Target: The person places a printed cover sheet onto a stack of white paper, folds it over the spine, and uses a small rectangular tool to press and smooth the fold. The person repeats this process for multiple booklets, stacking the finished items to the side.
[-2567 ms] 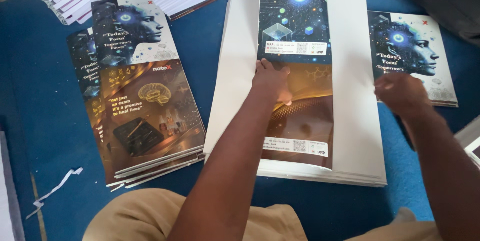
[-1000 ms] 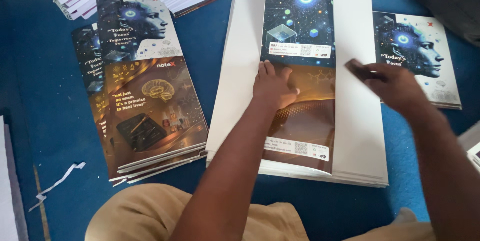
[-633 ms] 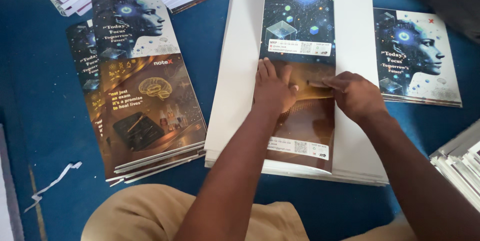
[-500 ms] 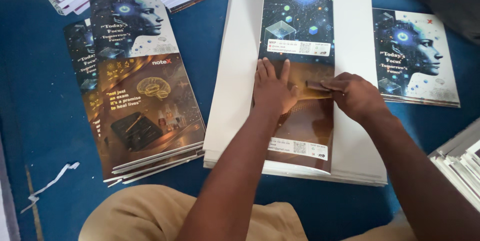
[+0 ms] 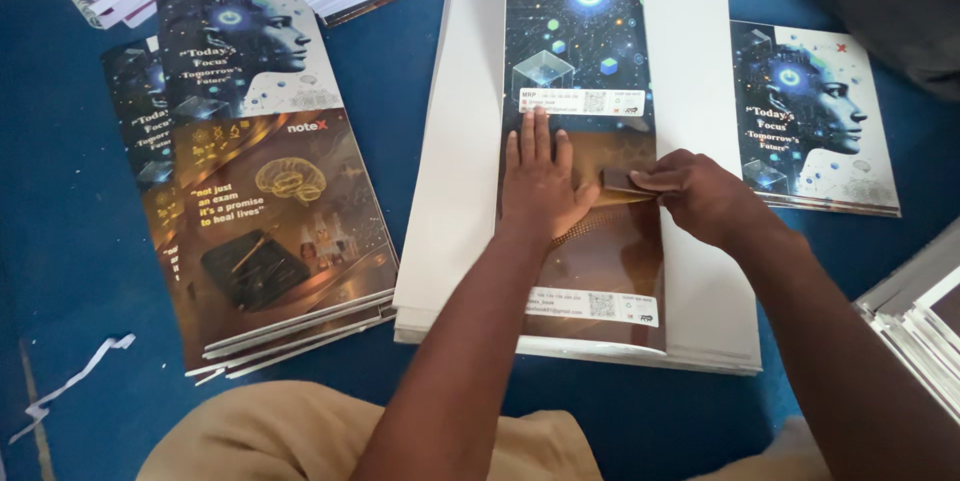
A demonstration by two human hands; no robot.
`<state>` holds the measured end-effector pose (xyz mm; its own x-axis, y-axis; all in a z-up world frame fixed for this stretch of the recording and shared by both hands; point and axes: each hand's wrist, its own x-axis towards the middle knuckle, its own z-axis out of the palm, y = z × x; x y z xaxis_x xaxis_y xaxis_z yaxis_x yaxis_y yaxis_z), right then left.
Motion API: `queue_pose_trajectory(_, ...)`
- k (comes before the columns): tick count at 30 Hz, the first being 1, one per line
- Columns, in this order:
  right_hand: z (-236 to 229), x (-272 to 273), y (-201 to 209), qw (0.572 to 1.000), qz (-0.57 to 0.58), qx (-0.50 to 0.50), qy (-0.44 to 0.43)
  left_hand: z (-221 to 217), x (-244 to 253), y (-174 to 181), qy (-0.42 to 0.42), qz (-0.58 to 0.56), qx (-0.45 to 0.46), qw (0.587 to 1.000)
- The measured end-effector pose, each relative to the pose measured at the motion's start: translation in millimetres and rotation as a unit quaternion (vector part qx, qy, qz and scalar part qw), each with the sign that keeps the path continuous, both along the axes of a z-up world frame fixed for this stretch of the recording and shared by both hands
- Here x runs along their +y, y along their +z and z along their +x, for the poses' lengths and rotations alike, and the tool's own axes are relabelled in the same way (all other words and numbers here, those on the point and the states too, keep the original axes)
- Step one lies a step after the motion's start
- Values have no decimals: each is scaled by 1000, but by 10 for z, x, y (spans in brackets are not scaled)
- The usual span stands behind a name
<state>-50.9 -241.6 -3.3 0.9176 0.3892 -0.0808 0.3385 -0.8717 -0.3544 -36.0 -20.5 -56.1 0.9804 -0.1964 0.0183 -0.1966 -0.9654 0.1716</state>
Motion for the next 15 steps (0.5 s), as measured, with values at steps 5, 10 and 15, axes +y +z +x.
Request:
queue_pose_trajectory(5,20,-16,-29,1000,-8,-19,3,-41,52,-20,-14,-8,-18,1000)
queue_pose_trajectory(10,99,-40,-63,999,9,-31,11,-74,82,12,-22,-33,-52,998)
queue_pose_trajectory(15,195,-65,-101,999,38,-29,8,-82,97,32,-30,-24,-52,998)
